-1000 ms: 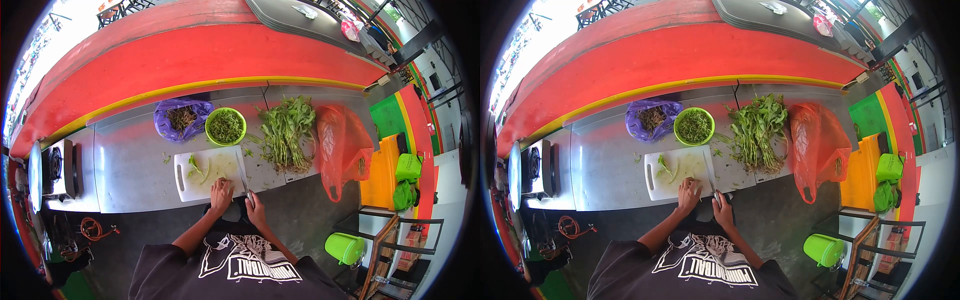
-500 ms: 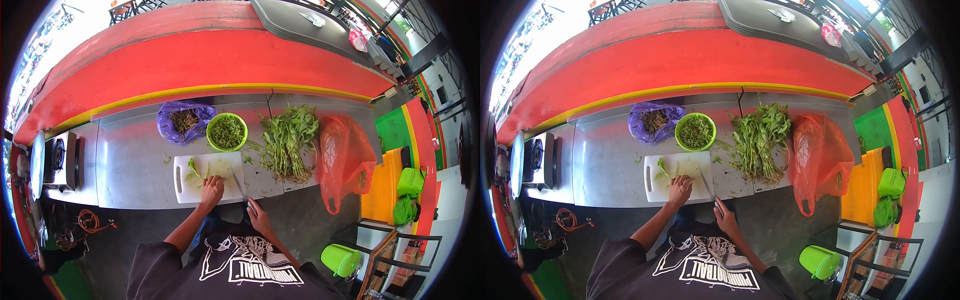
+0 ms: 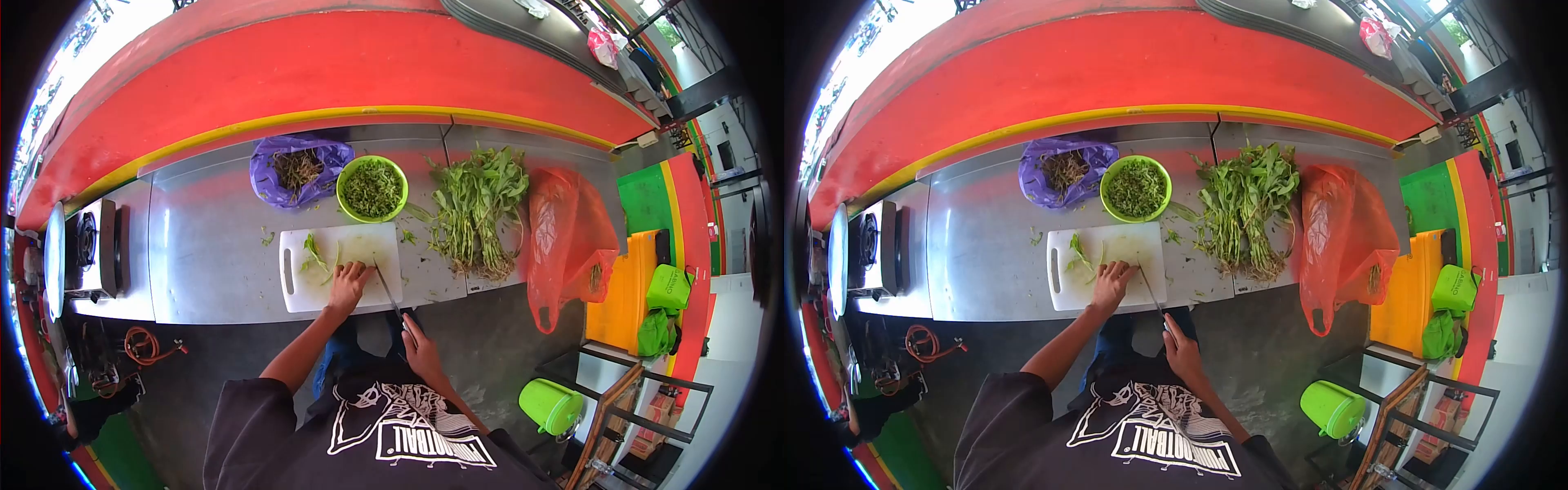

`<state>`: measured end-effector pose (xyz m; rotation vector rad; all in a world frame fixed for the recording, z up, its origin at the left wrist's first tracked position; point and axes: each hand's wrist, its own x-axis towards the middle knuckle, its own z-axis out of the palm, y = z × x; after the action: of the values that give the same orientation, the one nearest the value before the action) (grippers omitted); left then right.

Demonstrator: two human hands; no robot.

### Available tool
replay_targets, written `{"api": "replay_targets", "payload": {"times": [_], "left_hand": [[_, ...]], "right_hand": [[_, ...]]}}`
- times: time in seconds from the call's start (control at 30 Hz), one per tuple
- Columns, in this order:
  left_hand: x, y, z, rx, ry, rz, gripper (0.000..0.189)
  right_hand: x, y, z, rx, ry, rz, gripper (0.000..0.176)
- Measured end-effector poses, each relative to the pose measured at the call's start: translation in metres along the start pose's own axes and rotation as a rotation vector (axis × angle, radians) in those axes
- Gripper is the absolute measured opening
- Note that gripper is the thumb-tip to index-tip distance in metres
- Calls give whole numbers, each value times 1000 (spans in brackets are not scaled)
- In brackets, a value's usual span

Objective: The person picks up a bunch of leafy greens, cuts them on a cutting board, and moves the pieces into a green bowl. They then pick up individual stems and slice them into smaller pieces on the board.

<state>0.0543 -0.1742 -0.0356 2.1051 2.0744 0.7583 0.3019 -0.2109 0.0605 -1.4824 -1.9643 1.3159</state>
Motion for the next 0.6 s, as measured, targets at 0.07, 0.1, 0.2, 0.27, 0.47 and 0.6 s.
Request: {"api": "replay_targets", "payload": {"times": [0.07, 0.1, 0.2, 0.27, 0.47, 0.6], "left_hand": [[-2, -2, -2, -12, -26, 13, 39], [-2, -2, -3, -16, -31, 10, 39], [-2, -2, -2, -8, -16, 12, 40], [-2, -2, -1, -4, -11, 14, 40], [-1, 2, -6, 16, -27, 5, 43], [0, 3, -7, 25, -45, 6, 43]], "right_hand": [[-6, 3, 4, 31, 45, -64, 42], [-8, 3, 5, 21, 45, -44, 42], [-9, 0, 4, -15, 16, 14, 41], [-6, -2, 3, -40, -11, 48, 41], [-3, 1, 5, -46, -7, 44, 41], [2, 11, 9, -125, -23, 11, 42]]}}
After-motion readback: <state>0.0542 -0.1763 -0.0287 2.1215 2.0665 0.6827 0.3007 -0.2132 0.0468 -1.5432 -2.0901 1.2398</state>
